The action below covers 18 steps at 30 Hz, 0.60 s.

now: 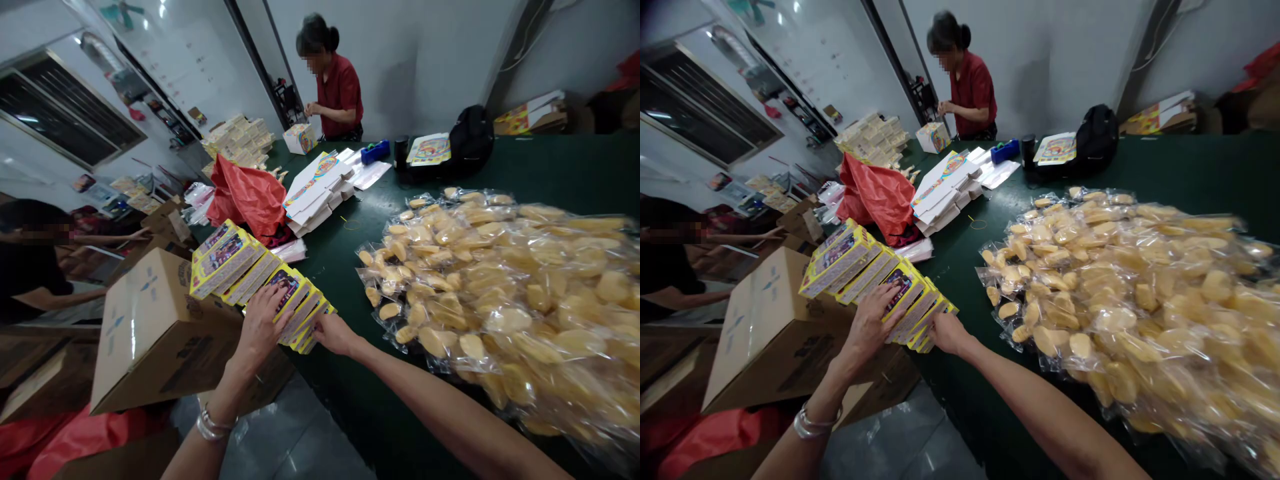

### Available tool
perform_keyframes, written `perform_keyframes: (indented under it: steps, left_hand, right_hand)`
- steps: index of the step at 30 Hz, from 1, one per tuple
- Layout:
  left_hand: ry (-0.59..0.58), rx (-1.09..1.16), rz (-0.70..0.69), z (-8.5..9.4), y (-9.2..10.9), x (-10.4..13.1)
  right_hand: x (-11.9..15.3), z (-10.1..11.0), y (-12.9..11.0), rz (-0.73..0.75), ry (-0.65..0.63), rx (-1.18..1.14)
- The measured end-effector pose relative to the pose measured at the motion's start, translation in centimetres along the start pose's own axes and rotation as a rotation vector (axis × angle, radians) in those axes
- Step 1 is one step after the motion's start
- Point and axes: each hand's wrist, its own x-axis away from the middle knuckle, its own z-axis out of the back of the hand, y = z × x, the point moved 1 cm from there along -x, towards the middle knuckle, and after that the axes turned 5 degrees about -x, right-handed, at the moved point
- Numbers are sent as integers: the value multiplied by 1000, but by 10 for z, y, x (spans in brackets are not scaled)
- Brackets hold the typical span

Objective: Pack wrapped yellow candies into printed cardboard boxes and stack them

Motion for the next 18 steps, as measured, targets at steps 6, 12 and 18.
perform_keyframes:
  steps: [6,12,18]
  left_hand:
    - [7,-38,-21,6,-8,4]
    - [4,-85,-7,1,-2,10]
    - [8,-177,-2,-1,2,14]
  right_hand:
    - [-11,3,-4,-48,119,60]
    - [-4,-6,0,-49,56,105]
    - [4,-9,-9,35,-31,125]
